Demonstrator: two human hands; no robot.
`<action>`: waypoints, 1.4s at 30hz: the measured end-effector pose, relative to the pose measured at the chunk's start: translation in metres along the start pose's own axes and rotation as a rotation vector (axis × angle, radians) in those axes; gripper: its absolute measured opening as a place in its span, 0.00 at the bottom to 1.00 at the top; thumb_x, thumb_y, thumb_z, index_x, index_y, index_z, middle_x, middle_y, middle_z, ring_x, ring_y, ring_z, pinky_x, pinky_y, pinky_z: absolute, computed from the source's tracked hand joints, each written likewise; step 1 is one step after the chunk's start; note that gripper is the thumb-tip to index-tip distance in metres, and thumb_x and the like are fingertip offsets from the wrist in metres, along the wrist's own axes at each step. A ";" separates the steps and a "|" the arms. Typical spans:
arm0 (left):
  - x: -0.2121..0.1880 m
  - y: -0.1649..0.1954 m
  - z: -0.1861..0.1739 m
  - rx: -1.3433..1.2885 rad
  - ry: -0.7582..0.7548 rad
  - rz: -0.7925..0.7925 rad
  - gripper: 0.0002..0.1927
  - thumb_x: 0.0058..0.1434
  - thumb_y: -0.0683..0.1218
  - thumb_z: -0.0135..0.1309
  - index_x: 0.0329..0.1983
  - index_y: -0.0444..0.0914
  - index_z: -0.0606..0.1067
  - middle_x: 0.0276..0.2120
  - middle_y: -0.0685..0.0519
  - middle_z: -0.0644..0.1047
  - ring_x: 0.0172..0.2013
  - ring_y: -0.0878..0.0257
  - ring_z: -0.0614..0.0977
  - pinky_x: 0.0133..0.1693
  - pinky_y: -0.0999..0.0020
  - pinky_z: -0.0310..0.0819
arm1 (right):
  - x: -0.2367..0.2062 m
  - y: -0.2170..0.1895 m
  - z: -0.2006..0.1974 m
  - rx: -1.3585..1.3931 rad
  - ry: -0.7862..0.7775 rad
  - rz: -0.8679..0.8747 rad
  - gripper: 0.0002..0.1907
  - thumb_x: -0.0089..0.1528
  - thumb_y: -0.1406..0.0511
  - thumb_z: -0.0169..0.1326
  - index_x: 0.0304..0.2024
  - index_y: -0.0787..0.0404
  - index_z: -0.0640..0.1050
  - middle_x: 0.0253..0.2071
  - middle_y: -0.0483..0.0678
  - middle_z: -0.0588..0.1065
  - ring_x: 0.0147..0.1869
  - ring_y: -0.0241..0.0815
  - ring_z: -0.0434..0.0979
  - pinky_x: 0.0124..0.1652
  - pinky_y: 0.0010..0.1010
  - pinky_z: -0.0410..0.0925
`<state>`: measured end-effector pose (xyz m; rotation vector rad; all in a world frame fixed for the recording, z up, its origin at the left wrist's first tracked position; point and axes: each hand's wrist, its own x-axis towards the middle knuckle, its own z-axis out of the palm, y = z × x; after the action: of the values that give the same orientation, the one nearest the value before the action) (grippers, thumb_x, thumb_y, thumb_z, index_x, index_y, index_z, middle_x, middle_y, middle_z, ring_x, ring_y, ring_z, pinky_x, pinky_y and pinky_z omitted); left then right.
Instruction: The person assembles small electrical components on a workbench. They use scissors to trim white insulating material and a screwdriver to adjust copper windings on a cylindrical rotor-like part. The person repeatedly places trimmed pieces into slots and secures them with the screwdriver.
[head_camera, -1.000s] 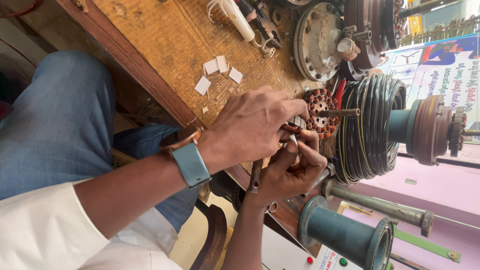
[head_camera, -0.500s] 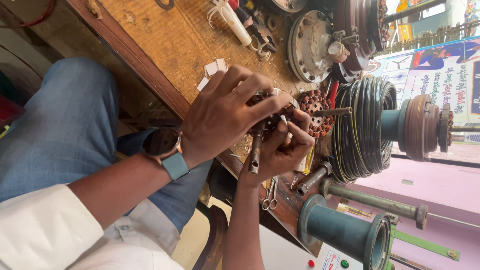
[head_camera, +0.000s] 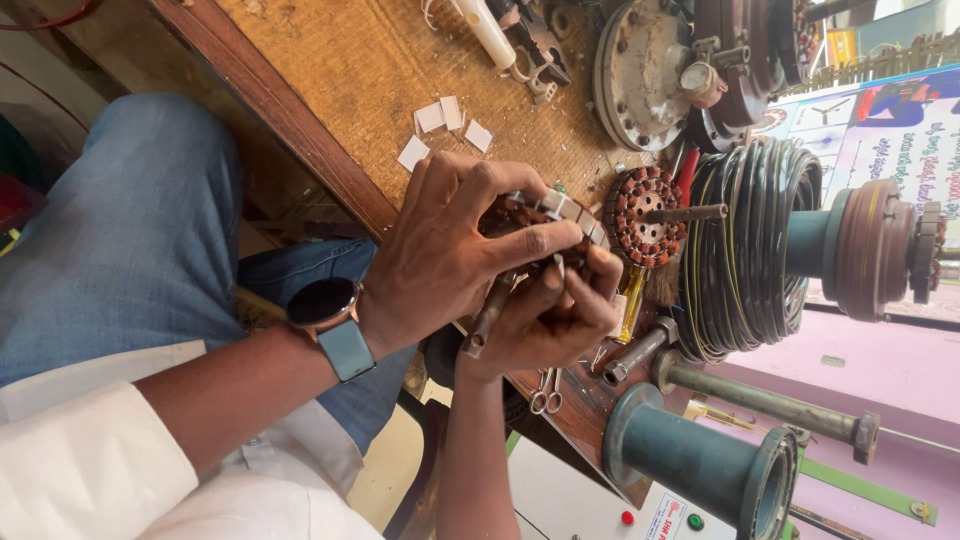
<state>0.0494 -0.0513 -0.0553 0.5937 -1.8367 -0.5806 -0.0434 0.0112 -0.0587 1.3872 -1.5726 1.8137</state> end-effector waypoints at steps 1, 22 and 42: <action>-0.001 -0.001 0.001 -0.005 -0.001 0.003 0.23 0.69 0.45 0.60 0.61 0.65 0.76 0.57 0.61 0.69 0.55 0.59 0.69 0.58 0.61 0.67 | -0.003 -0.001 0.000 0.026 0.011 -0.003 0.13 0.75 0.62 0.54 0.46 0.63 0.65 0.52 0.54 0.70 0.52 0.39 0.73 0.50 0.29 0.71; 0.078 -0.001 -0.026 -0.580 -0.582 -0.171 0.27 0.62 0.54 0.57 0.60 0.36 0.75 0.54 0.39 0.79 0.55 0.46 0.80 0.56 0.55 0.72 | -0.002 0.009 -0.020 -0.059 -0.017 0.003 0.17 0.74 0.60 0.56 0.44 0.64 0.64 0.47 0.53 0.71 0.49 0.41 0.74 0.51 0.29 0.71; 0.082 0.037 -0.040 -0.121 -0.711 -0.250 0.19 0.56 0.52 0.62 0.50 0.43 0.78 0.36 0.49 0.82 0.36 0.52 0.85 0.40 0.49 0.75 | 0.033 0.016 -0.066 0.058 -0.014 0.082 0.11 0.67 0.76 0.63 0.42 0.67 0.72 0.43 0.53 0.74 0.37 0.37 0.76 0.34 0.25 0.73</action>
<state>0.0572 -0.0808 0.0384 0.5807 -2.3753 -1.1739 -0.0990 0.0546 -0.0328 1.3832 -1.6179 1.9149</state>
